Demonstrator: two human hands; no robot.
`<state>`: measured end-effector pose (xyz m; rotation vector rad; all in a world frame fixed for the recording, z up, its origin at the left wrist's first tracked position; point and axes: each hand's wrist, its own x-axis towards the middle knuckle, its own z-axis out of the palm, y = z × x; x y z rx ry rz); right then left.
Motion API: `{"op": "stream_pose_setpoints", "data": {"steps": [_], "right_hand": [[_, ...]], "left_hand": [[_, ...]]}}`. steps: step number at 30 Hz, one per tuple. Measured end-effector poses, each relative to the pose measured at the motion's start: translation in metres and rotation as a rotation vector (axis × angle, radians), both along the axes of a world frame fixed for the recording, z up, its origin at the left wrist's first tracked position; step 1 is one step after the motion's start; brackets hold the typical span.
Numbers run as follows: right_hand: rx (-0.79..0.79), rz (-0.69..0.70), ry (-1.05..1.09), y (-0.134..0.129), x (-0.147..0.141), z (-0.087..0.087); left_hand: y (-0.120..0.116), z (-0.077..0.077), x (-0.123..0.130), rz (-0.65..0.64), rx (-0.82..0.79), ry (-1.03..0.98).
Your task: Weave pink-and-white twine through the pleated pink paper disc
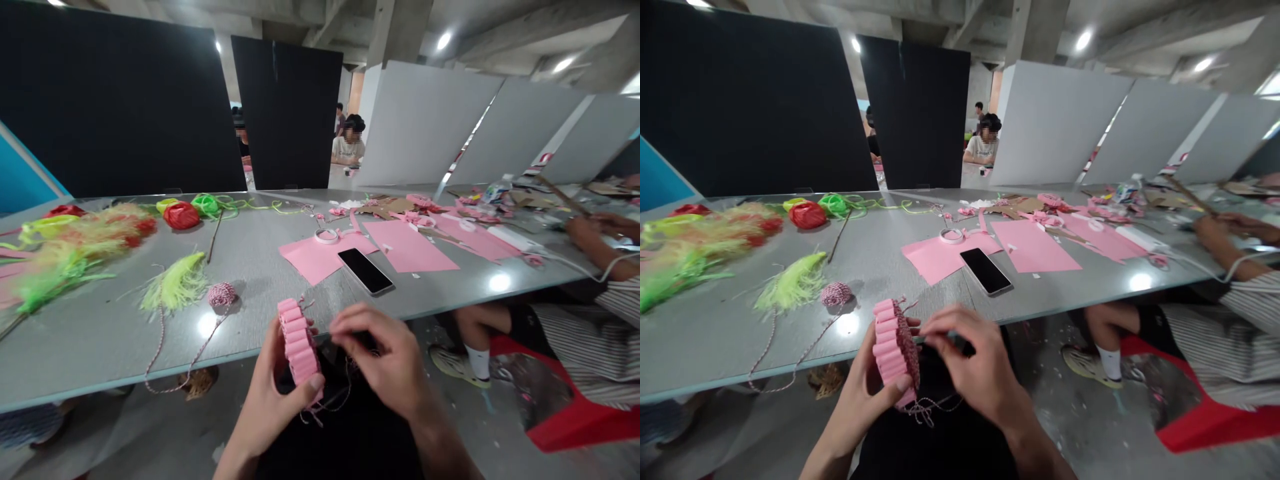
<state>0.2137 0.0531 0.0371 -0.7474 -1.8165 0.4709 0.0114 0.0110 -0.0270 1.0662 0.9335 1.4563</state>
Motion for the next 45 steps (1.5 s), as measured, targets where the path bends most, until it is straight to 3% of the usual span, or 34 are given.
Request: {"op": "stream_pose_setpoints", "data": {"steps": [3, 6, 9, 12, 18, 24, 29, 32, 35, 40, 45], "right_hand": [[0.0, -0.377, -0.18, 0.053, 0.028, -0.02], [-0.068, -0.419, -0.302, 0.107, 0.051, -0.044], [-0.106, -0.416, -0.385, 0.132, 0.058, -0.059], [-0.136, -0.479, -0.421, 0.132, 0.057, -0.066], [-0.305, -0.746, -0.417, 0.133, 0.063, -0.073], [-0.373, -0.844, -0.308, 0.132, 0.067, -0.05], [-0.315, -0.737, -0.211, 0.078, 0.037, -0.045], [-0.25, -0.614, -0.231, 0.049, 0.014, -0.058], [-0.219, -0.579, -0.28, 0.039, 0.003, -0.074], [-0.219, -0.57, -0.327, 0.061, 0.018, -0.083], [-0.218, -0.616, -0.293, 0.097, 0.04, -0.076]], "left_hand": [[0.005, 0.005, -0.004, 0.114, -0.021, -0.059], [0.007, 0.012, -0.014, 0.207, -0.048, -0.015], [0.005, 0.018, -0.02, 0.181, -0.097, 0.149], [0.001, 0.023, -0.02, 0.199, -0.085, 0.248], [0.001, 0.027, -0.014, 0.205, -0.099, 0.264], [0.003, 0.022, -0.017, 0.223, -0.07, 0.327], [0.005, 0.016, -0.017, 0.181, -0.047, 0.434], [0.006, 0.014, -0.016, 0.184, -0.034, 0.443], [0.005, 0.01, -0.018, 0.166, -0.015, 0.392], [0.001, 0.005, -0.027, 0.163, -0.006, 0.249], [-0.002, 0.011, -0.03, 0.099, 0.078, 0.01]]}}
